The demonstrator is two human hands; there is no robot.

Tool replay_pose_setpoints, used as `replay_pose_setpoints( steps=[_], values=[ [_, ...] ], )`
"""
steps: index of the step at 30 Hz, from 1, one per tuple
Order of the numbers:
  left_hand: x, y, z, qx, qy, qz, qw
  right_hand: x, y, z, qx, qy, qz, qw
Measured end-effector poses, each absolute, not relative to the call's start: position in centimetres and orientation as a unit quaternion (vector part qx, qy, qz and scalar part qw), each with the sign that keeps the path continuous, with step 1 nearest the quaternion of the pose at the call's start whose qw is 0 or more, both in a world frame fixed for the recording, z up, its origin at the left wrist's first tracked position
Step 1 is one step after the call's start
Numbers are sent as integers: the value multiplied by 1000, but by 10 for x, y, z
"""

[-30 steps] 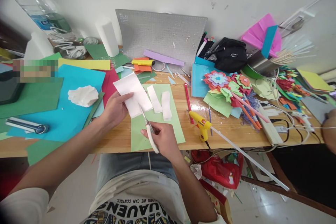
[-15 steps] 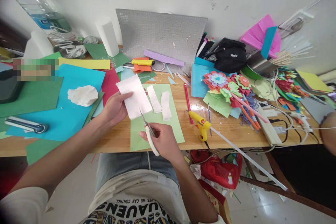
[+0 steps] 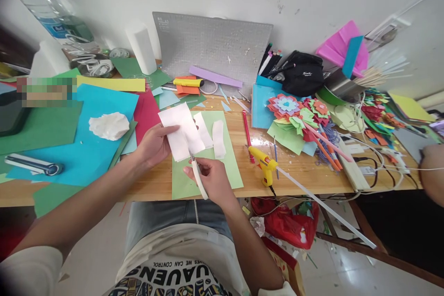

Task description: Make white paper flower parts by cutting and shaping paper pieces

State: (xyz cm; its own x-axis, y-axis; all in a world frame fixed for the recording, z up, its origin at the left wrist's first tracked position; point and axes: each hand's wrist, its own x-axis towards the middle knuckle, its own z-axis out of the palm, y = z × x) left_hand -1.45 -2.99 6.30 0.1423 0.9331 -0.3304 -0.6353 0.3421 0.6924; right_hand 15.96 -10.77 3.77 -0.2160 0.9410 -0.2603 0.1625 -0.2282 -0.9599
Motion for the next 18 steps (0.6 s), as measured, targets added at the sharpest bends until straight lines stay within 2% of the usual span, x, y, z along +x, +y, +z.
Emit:
replay_pose_setpoints(
  steps=[18],
  values=[
    [-14,-29,61,202,371,545,724,155,-100,28,-523,-521,574,355]
  ],
)
